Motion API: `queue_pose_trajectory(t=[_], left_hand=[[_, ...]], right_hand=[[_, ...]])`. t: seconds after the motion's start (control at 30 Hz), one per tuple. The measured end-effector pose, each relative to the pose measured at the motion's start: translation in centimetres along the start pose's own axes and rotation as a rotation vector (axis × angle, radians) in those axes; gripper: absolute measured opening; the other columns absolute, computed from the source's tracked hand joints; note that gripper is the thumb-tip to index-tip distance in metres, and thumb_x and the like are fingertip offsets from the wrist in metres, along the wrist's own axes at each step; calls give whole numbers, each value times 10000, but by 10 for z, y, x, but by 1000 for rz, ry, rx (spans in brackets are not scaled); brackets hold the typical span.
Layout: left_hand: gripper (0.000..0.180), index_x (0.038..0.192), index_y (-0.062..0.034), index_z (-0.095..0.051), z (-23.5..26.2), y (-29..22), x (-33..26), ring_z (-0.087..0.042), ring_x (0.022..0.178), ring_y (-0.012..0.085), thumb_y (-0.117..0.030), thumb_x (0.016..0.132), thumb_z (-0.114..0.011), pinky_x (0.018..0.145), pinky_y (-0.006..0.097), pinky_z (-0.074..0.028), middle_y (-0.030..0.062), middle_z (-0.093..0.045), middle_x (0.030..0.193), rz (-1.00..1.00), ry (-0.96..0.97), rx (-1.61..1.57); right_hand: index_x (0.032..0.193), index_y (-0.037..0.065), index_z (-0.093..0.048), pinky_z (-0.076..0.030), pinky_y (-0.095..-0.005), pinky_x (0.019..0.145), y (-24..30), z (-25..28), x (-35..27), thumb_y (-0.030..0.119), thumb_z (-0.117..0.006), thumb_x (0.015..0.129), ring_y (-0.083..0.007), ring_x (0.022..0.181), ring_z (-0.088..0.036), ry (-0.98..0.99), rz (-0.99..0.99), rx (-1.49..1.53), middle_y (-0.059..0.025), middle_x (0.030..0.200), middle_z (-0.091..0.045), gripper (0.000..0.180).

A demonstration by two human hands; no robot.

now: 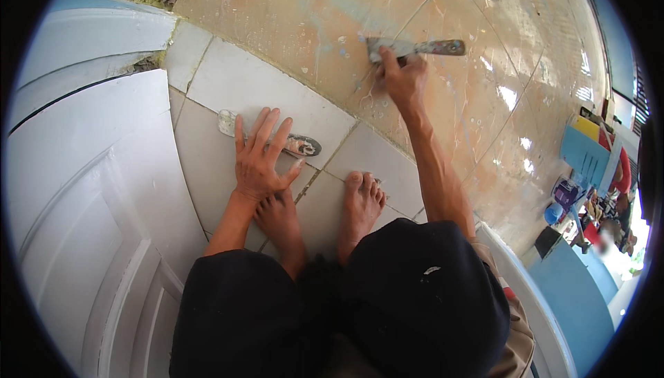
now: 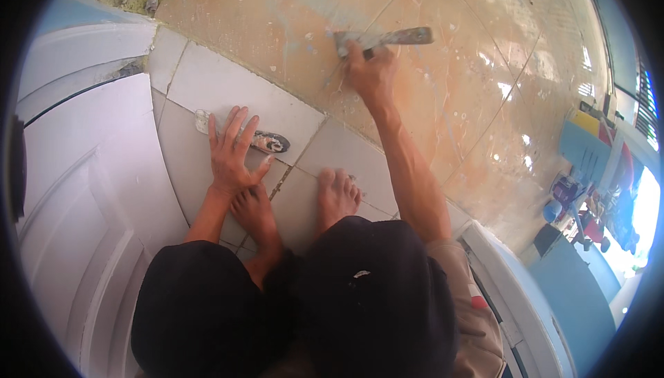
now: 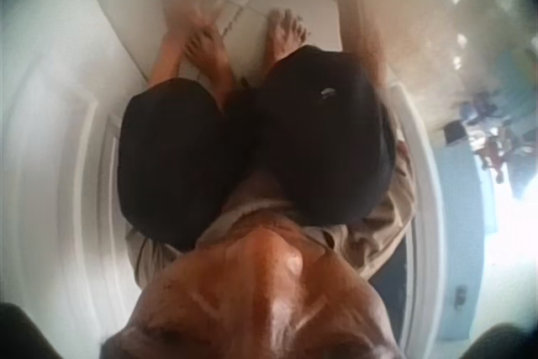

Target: The person applies grout to the gaps between floor tiles using a grout float, then wipes the surface with a cloth. Finally, the person sweeps the floor with a broom.

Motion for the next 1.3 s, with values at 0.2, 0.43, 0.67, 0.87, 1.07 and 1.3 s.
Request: queue_pose_trajectory(t=[0.2, 0.43, 0.67, 0.87, 1.07, 1.3], left_hand=[[730, 1441, -142, -597, -5, 0, -1, -449, 1463, 314, -423, 794, -783, 1242, 661, -174, 113, -496, 1539, 35, 33, -25], [718, 1423, -143, -620, -5, 1, 5, -440, 1471, 314, -404, 776, -789, 1244, 648, -190, 116, -495, 1542, 40, 47, -21], [716, 1421, -154, -624, -5, 0, 4, -439, 1471, 309, -382, 764, -796, 1242, 640, -207, 110, -495, 1543, 46, 46, -22], [711, 1417, -152, -628, -3, 1, 1, -437, 1472, 312, -361, 761, -803, 1242, 638, -204, 112, -498, 1540, 51, 56, -14], [684, 1402, -144, -641, -3, -3, 0, -433, 1475, 313, -363, 773, -795, 1245, 632, -202, 117, -500, 1541, 59, 65, -23], [659, 1387, -142, -652, -3, 1, 6, -436, 1471, 319, -367, 782, -788, 1248, 631, -197, 122, -501, 1540, 35, 29, 13]], right_hand=[[735, -30, -736, -497, -306, 534, -20, 4, 8, 224, -723, 955, -133, 526, -632, 36, 44, 72, -74, 589, -675, 336], [818, -37, -745, -525, -356, 574, -6, 6, -1, 248, -742, 926, -204, 562, -671, 80, 28, -42, -134, 620, -685, 304], [902, -53, -770, -538, -349, 591, -24, -7, -20, 215, -742, 917, -190, 606, -690, 128, 73, 35, -157, 693, -725, 269], [945, -44, -782, -474, -294, 500, -27, -21, -34, 195, -685, 959, -135, 563, -661, 224, 256, -132, -96, 697, -722, 258], [1002, -33, -789, -496, -310, 530, -31, -13, -37, 206, -687, 958, -132, 616, -671, 178, 185, -113, -82, 704, -724, 264], [931, -45, -776, -505, -311, 541, -12, -12, -40, 179, -715, 941, -125, 601, -657, 184, 191, 37, -92, 712, -725, 232]])
Point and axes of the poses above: each hand's wrist, its own x-axis towards the middle knuckle, its own z-axis out of the back of the hand, y = z × x, the point moved 6 cm from there along x, towards the middle knuckle
